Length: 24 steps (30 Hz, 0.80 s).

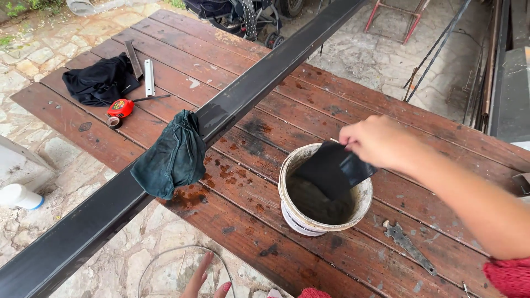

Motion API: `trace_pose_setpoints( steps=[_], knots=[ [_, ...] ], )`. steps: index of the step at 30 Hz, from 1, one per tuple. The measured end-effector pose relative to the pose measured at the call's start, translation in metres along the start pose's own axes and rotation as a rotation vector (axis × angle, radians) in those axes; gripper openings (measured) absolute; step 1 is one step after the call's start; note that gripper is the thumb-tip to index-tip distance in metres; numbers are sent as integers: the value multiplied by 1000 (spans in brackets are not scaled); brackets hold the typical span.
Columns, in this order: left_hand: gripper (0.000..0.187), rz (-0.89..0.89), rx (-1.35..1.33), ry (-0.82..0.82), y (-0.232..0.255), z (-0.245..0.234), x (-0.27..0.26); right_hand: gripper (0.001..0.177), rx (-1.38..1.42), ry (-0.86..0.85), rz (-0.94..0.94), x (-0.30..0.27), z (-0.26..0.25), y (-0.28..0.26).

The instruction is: Wet sanding a long black metal beam on a wooden table using sandpaper and a bucket of water.

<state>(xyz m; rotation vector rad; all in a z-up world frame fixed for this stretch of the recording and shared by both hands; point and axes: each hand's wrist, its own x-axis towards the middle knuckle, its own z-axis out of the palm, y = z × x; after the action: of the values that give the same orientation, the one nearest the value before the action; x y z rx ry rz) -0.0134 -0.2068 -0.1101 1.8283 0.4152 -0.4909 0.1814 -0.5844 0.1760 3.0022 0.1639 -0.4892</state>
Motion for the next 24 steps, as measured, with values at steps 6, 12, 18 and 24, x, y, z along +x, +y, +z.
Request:
trace_pose_setpoints(
  steps=[6,12,18,24],
  knots=[
    [95,-95,35,-164,7,-11,7,31,1,34,66,-19,-47,12],
    [83,-20,147,1,34,1,-40,35,-6,-52,-102,61,48,8],
    [76,-22,57,127,-2,3,-53,29,-234,58,-350,156,188,22],
    [80,21,70,223,-79,9,-26,23,-292,-125,-305,169,218,-3]
  ],
)
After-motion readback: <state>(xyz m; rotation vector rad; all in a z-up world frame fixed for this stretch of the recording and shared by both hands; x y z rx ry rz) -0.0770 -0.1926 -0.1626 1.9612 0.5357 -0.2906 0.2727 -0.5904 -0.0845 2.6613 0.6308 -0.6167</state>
